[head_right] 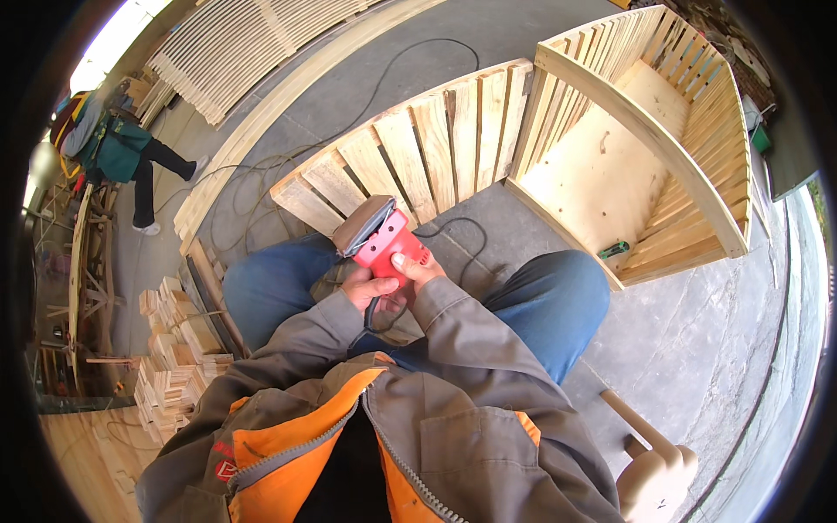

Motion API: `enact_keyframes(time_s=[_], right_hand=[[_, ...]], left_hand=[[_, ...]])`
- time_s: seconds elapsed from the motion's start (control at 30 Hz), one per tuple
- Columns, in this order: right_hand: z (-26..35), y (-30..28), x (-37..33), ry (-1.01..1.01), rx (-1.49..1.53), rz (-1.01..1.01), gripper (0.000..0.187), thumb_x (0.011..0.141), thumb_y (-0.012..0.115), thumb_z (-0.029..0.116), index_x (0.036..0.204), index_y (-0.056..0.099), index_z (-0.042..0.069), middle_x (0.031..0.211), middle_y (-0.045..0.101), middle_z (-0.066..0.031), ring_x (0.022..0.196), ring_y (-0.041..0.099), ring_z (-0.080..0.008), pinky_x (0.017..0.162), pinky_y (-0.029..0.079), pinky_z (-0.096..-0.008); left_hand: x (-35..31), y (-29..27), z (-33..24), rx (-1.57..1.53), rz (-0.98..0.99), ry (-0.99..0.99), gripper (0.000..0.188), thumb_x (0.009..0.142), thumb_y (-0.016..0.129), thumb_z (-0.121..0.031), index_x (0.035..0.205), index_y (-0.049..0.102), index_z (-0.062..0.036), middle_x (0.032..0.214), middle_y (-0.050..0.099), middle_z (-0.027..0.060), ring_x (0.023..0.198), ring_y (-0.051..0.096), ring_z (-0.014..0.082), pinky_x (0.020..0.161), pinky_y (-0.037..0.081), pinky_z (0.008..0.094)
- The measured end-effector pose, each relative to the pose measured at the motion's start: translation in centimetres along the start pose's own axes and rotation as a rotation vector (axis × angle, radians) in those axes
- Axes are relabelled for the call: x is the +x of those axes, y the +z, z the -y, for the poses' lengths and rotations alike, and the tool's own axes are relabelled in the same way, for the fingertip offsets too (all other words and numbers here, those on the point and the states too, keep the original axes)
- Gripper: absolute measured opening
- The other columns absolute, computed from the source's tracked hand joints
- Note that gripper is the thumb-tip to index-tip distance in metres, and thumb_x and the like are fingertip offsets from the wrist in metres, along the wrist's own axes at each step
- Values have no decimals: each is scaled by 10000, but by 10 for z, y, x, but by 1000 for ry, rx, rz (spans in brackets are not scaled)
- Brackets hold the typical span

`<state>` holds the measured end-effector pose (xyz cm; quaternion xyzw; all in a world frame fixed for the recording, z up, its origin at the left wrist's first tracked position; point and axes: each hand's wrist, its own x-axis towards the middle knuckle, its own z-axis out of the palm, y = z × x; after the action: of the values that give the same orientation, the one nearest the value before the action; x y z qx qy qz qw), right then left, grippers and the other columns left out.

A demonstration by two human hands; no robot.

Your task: The person uses a red electric sander to smooth the surface of a curved wooden structure. They then use a green utility knife to trim or clean the edges of the wooden slats.

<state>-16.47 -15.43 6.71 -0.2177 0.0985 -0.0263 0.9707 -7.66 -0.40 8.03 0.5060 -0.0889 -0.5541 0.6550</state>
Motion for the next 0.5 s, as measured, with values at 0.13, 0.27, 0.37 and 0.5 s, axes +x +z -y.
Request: enact_keyframes(time_s=[0.13, 0.27, 0.37, 0.5], right_hand=[[9, 0, -1, -31, -1, 102, 700, 789, 852, 254, 1377, 532, 50, 1222, 671, -136, 1096, 655, -304, 946, 534, -457], [11, 2, 1, -49, 80, 118, 748, 774, 863, 287, 1391, 509, 55, 1236, 662, -143, 1104, 652, -319, 954, 536, -472], [13, -18, 7, -92, 155, 55, 734, 775, 861, 284, 1379, 515, 51, 1241, 662, -139, 1105, 652, -322, 963, 539, -478], [26, -20, 8, -235, 214, -73, 719, 792, 843, 360, 1384, 522, 107, 1268, 656, -107, 1129, 639, -334, 911, 547, -577]], left_hand=[[0, 13, -7, 128, -41, 51, 576, 868, 795, -266, 1349, 522, -109, 1050, 691, 66, 807, 705, 173, 669, 598, 315], [1, 21, -7, 247, -96, 105, 631, 870, 794, -307, 1380, 480, -110, 1067, 673, 56, 785, 687, 148, 677, 587, 302], [-3, 30, -9, 293, -52, 181, 772, 893, 773, -266, 1512, 338, -109, 1104, 650, 67, 833, 658, 131, 718, 564, 303], [-6, 5, 8, 323, -3, 290, 847, 893, 779, -186, 1560, 277, -46, 1137, 639, 83, 946, 620, 123, 781, 531, 299]])
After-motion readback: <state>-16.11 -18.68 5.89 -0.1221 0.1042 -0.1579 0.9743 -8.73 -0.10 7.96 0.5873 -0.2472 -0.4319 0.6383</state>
